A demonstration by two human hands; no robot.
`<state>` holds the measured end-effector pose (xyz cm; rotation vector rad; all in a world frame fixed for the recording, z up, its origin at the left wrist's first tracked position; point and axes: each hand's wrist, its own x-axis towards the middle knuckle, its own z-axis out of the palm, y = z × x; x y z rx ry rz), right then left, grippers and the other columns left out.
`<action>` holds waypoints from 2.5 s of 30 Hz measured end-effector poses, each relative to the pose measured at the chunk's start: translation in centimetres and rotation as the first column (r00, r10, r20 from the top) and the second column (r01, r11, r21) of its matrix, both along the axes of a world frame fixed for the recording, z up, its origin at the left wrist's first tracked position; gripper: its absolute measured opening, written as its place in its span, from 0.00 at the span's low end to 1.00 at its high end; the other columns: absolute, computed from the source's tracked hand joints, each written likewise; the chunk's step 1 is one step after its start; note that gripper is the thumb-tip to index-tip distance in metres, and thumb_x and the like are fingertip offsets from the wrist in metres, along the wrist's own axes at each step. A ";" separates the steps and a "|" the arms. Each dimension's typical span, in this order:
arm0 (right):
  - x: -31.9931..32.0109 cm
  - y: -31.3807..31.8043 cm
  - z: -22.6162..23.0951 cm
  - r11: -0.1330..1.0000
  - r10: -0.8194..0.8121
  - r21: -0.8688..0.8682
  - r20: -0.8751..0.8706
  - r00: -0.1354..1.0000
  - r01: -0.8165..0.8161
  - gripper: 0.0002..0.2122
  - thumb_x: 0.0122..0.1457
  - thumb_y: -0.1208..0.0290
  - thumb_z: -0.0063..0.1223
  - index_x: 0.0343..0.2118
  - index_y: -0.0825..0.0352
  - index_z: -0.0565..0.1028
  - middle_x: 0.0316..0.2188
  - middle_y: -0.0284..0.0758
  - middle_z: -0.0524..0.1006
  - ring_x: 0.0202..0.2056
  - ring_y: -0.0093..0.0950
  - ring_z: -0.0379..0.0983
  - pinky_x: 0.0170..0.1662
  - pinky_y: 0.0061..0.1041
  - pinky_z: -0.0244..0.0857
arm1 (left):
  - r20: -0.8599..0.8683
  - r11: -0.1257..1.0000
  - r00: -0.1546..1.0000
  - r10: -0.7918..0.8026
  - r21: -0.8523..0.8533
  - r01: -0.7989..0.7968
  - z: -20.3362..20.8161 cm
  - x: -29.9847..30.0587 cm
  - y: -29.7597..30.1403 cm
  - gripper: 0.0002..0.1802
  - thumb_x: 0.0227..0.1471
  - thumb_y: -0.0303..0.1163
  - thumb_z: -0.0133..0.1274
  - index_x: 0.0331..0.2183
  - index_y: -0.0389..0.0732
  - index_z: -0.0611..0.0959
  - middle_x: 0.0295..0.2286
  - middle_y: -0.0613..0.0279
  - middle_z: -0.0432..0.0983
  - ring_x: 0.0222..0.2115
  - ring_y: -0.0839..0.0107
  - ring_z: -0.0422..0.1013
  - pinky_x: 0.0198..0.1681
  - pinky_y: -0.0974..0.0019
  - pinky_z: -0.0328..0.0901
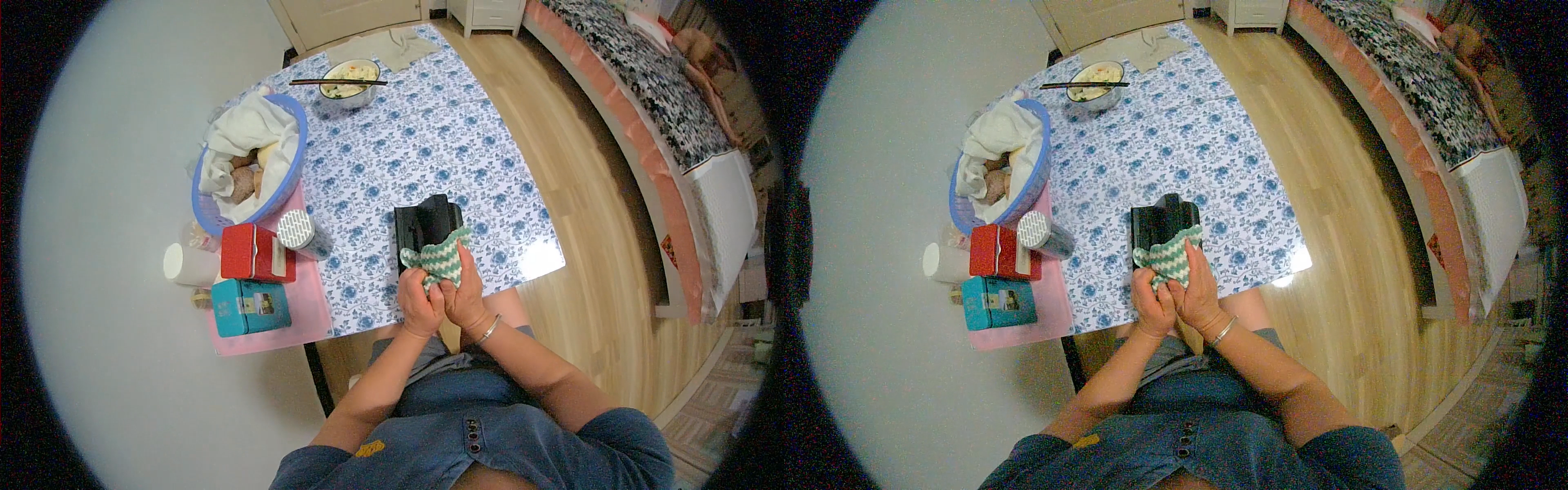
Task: The person wipes a black remote control with a green and white checkered cloth, turning the remote over to clean all sides.
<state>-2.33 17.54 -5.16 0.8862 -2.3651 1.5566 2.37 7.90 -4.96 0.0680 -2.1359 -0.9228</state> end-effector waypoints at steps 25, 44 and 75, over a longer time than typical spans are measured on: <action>-0.2 -0.3 -0.2 0.992 -0.097 0.074 -0.032 0.995 0.099 0.29 0.56 0.57 0.42 0.54 0.74 0.55 0.45 0.56 0.63 0.46 0.52 0.60 0.50 0.40 0.55 | 0.013 1.000 0.999 0.031 -0.002 -0.031 -0.3 -0.2 0.2 0.14 0.50 0.30 0.39 0.37 0.31 0.67 0.33 0.43 0.64 0.32 0.48 0.62 0.39 0.53 0.58; 0.1 -0.3 0.1 0.996 -0.068 0.056 0.069 0.995 0.064 0.31 0.51 0.60 0.49 0.55 0.70 0.54 0.48 0.54 0.61 0.49 0.51 0.57 0.53 0.41 0.51 | 0.063 0.999 0.997 0.042 0.013 -0.043 0.0 0.2 0.3 0.13 0.49 0.29 0.42 0.36 0.30 0.67 0.31 0.44 0.64 0.30 0.49 0.62 0.36 0.53 0.58; -0.2 -0.4 1.3 0.996 -0.083 -0.037 -0.023 0.996 0.082 0.29 0.54 0.57 0.45 0.54 0.70 0.56 0.43 0.51 0.64 0.44 0.48 0.61 0.49 0.38 0.56 | 0.074 0.994 0.997 0.039 0.102 -0.046 -1.4 0.1 -0.2 0.16 0.53 0.33 0.37 0.38 0.29 0.66 0.33 0.47 0.64 0.32 0.55 0.62 0.39 0.57 0.57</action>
